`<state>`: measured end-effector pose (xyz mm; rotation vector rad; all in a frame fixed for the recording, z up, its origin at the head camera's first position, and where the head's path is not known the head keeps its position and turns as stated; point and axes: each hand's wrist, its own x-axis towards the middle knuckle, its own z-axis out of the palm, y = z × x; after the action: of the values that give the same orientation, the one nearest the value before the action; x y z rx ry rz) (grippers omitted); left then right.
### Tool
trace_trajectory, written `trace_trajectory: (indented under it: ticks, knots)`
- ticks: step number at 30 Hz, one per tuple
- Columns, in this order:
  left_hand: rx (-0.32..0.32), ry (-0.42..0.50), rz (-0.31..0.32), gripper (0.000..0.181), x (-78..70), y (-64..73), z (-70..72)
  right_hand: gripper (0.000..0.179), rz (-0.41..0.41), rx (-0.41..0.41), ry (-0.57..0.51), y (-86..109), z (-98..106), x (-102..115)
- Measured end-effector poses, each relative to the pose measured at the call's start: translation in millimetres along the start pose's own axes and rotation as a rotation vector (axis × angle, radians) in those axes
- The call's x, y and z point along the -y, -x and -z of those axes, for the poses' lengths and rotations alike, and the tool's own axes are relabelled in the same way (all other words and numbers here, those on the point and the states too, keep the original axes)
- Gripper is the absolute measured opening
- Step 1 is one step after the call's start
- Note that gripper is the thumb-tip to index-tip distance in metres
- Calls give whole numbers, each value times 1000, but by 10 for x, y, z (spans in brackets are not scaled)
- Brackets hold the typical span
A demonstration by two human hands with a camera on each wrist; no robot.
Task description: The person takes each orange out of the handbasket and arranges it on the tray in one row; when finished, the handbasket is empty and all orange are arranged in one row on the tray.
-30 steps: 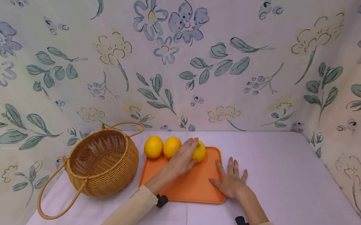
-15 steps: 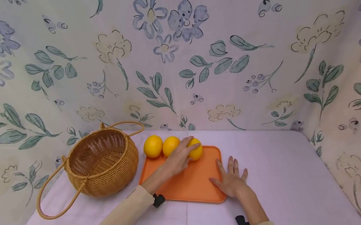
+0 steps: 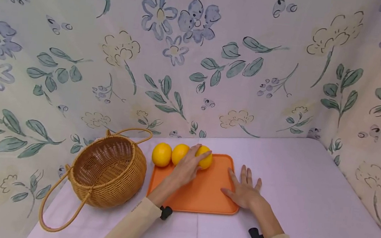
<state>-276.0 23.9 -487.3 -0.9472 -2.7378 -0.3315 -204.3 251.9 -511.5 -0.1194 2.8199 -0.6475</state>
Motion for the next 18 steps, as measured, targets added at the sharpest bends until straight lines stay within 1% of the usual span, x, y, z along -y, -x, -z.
trace_trajectory:
  ticks: [9, 18]
  knots:
    - [-10, -28, -12, 63, 24, 12, -10, 87, 11, -5, 10, -9, -8, -7]
    - [0, -34, -18, 63, 37, 16, -11, 86, 24, -10, -4, 9, 9, 2]
